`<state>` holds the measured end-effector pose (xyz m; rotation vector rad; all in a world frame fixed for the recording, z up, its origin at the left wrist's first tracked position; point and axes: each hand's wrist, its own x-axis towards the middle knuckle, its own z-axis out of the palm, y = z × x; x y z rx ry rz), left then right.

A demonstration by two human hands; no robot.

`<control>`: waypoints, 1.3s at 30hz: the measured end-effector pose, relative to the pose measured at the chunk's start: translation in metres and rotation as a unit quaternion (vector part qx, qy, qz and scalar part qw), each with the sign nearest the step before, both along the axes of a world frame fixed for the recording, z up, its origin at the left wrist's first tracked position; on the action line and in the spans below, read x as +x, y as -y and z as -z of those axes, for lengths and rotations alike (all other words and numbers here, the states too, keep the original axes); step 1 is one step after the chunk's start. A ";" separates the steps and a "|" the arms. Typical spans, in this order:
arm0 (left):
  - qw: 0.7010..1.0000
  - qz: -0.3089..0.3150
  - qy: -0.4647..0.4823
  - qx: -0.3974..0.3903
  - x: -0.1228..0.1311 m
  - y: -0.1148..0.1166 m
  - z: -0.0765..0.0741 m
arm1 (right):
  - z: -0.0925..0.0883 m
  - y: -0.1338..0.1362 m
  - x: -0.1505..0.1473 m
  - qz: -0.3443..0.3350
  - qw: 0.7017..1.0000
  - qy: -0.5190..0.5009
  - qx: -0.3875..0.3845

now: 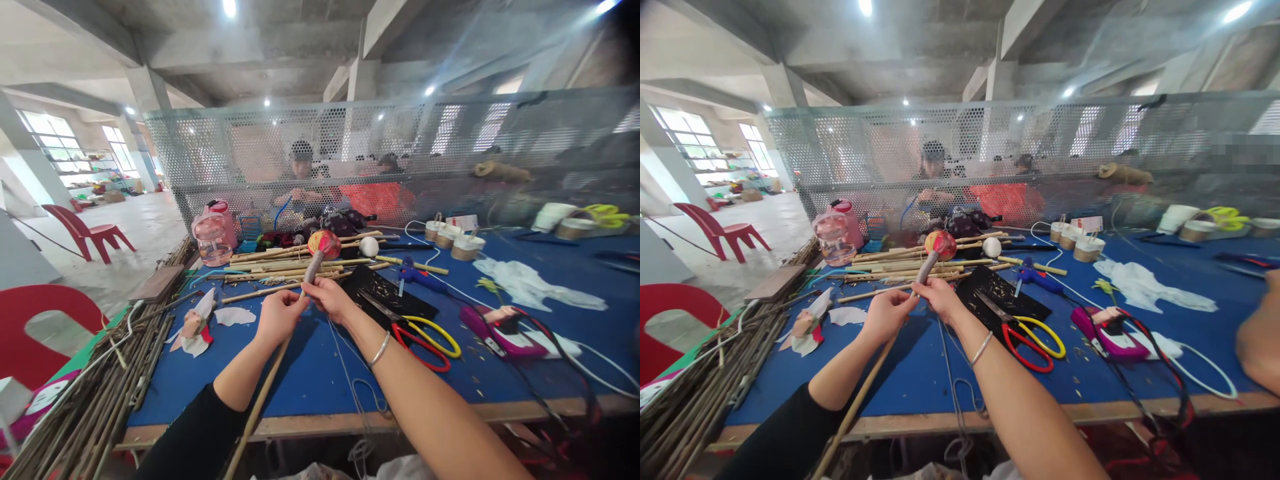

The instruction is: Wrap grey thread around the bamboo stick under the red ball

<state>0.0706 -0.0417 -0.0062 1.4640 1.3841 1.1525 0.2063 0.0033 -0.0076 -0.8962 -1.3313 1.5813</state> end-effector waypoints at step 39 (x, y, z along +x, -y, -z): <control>0.976 0.049 0.202 -0.065 0.004 0.006 -0.011 | -0.010 0.003 0.007 -0.084 0.992 -0.093 -0.010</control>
